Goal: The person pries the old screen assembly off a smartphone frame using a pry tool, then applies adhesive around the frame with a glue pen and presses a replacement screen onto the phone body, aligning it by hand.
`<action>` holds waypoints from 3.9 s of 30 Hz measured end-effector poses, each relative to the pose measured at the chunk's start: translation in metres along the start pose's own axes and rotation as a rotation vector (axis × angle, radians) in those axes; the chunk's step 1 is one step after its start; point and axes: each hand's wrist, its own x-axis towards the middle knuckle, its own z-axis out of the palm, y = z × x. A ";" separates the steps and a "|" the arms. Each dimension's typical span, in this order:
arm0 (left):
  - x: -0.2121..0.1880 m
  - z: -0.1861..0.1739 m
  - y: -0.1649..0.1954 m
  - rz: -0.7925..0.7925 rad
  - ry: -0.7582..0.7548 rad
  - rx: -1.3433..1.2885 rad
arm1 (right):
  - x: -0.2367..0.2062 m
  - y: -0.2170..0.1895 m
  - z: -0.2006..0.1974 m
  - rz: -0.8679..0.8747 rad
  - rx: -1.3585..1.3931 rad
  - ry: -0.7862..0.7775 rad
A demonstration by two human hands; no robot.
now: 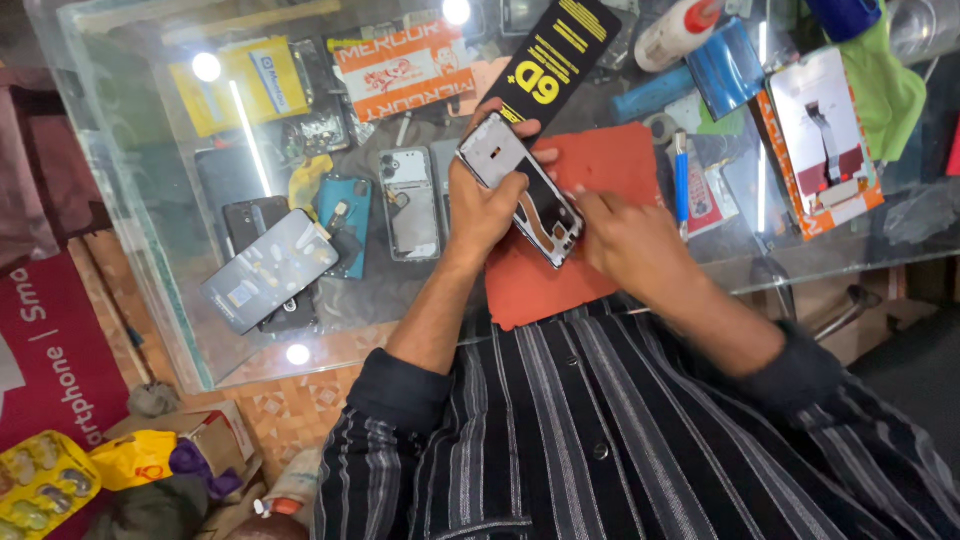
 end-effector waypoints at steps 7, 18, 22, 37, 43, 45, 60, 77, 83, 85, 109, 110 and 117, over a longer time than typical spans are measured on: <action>-0.055 0.022 -0.003 0.365 -0.057 0.246 | -0.051 -0.007 0.009 0.171 0.088 0.057; -0.089 0.017 -0.028 0.608 -0.112 0.375 | -0.063 -0.036 0.026 0.268 0.143 0.218; -0.090 0.018 -0.025 0.576 -0.103 0.365 | -0.068 -0.043 0.028 0.283 0.119 0.201; -0.034 -0.001 -0.002 0.135 -0.089 0.340 | -0.067 -0.024 -0.003 0.203 0.373 0.367; -0.024 0.009 0.000 0.138 0.119 0.713 | -0.049 -0.019 -0.003 0.091 0.420 0.361; -0.021 0.011 0.003 0.168 0.112 0.743 | -0.040 -0.017 0.002 0.054 0.438 0.373; -0.024 0.020 0.010 0.092 0.143 0.748 | -0.017 -0.012 0.010 0.009 0.459 0.305; -0.025 0.021 0.012 0.084 0.124 0.709 | 0.028 -0.009 0.014 -0.052 0.434 0.430; -0.025 0.023 0.015 0.062 0.129 0.718 | 0.030 -0.010 0.015 -0.062 0.439 0.431; -0.025 0.023 0.016 0.073 0.129 0.729 | 0.031 -0.011 0.014 -0.058 0.429 0.422; -0.022 0.018 0.013 0.141 0.073 0.742 | -0.074 -0.023 -0.041 0.089 0.411 0.003; -0.021 0.017 0.015 0.135 0.036 0.742 | -0.073 -0.020 -0.044 0.130 0.373 0.101; -0.027 0.029 0.036 0.342 -0.330 0.762 | -0.020 -0.003 -0.067 0.073 0.707 0.492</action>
